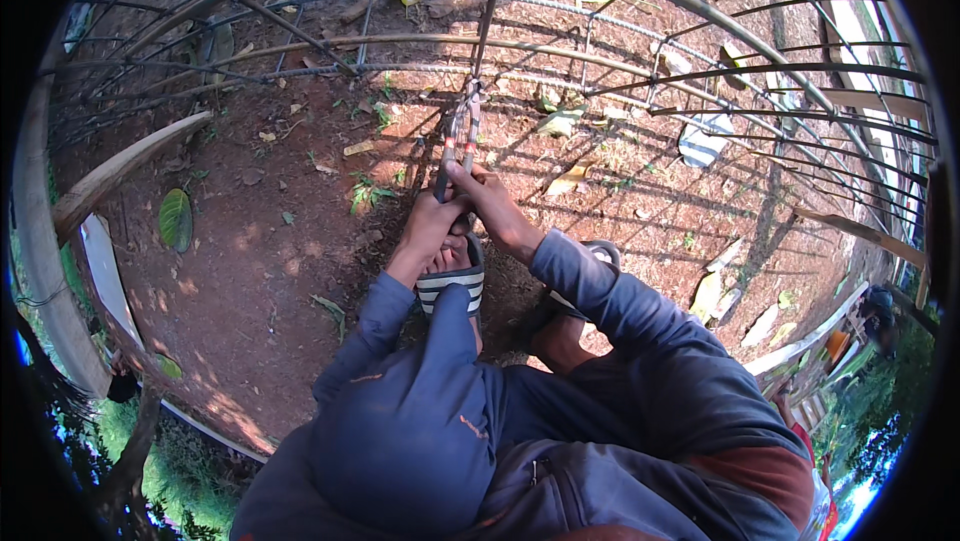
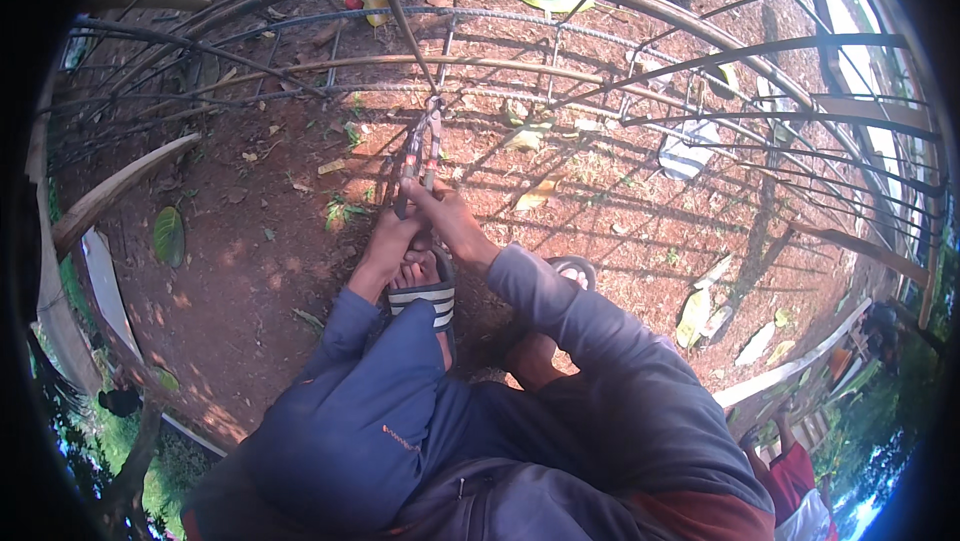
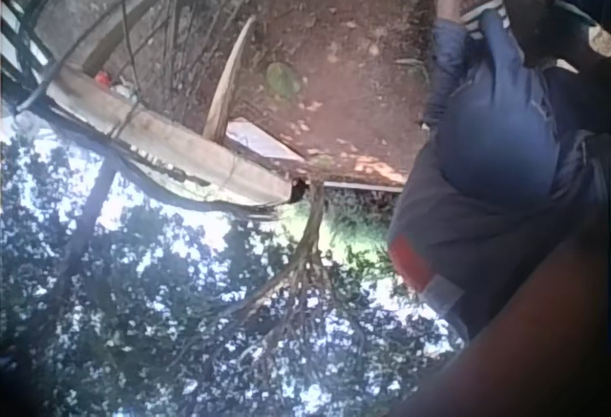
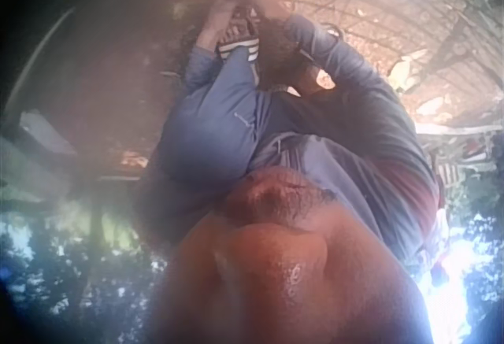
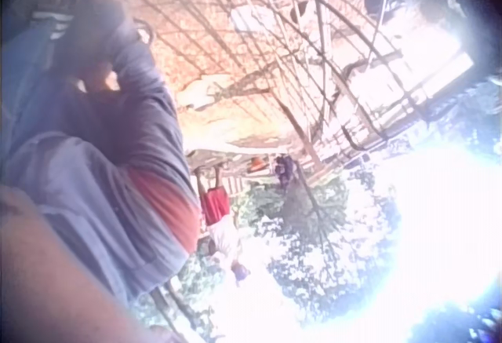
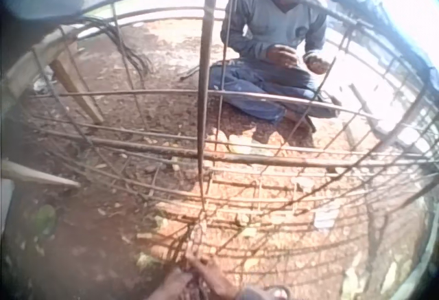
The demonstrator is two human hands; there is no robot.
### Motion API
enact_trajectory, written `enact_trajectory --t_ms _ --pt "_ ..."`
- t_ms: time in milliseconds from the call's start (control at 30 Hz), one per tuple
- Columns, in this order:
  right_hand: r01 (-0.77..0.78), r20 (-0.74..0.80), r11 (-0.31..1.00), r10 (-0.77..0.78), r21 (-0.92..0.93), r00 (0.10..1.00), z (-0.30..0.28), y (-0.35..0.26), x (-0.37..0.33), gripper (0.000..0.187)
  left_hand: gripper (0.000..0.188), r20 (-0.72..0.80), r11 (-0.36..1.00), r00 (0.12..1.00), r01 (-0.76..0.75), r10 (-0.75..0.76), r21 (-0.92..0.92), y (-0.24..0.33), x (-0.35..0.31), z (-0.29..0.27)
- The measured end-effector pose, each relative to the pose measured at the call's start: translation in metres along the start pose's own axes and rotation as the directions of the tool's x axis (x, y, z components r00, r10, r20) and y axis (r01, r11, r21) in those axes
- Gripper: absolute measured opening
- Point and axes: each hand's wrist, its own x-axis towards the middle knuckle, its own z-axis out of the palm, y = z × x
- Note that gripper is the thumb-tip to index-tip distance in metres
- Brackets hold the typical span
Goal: The person is assembling a rebar cage by tying rebar rods together with wire. They use pliers to twist and secure the wire at multiple intersections of the rebar grid.
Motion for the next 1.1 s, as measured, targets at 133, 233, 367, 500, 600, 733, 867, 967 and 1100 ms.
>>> enact_trajectory --t_ms 133,233,367,500,600,733,867,967,1100 --pt "-0.016 -0.167 0.996 0.0 -0.091 0.986 0.043 -0.01 0.007 0.045 0.031 -0.265 0.598 0.855 -0.065 0.446 0.799 -0.006 0.002 0.0" --pt "-0.089 -0.229 0.996 0.094 0.033 0.969 0.05 -0.004 0.032 0.037 0.038 -0.332 0.494 0.794 0.047 0.509 0.868 -0.002 -0.003 0.011" --pt "-0.07 0.02 0.963 0.067 0.26 0.998 0.04 0.006 0.04 0.029 0.055 -0.419 0.472 0.805 0.201 0.42 0.859 0.006 -0.014 0.013" --pt "-0.201 0.457 0.828 -0.074 0.523 0.886 0.012 0.007 0.037 0.023 0.065 -0.142 0.708 0.932 -0.147 0.333 0.691 0.008 -0.037 -0.007" --pt "-0.289 0.594 0.662 -0.293 0.692 0.749 0.003 0.017 0.045 0.018 0.057 0.118 0.94 0.989 0.041 -0.085 0.338 0.044 -0.045 -0.022" --pt "-0.343 0.575 0.668 -0.155 0.66 0.803 0.005 0.015 0.037 0.023 0.045 0.467 0.912 0.877 0.277 -0.112 -0.301 0.036 -0.036 -0.002" --pt "-0.313 0.674 0.771 -0.197 0.555 0.712 -0.017 0.015 0.047 0.036 0.03 0.47 0.79 0.879 0.345 -0.082 -0.508 0.009 -0.014 0.002" --pt "-0.287 0.526 0.853 0.017 0.435 0.85 -0.02 0.008 0.037 0.048 0.023 0.401 0.876 0.906 0.301 -0.139 -0.378 0.011 -0.009 -0.002" --pt "-0.13 0.364 0.975 0.057 0.18 0.93 0.0 -0.009 0.034 0.054 0.019 -0.072 0.993 0.995 0.078 -0.072 0.089 0.024 -0.018 -0.005"
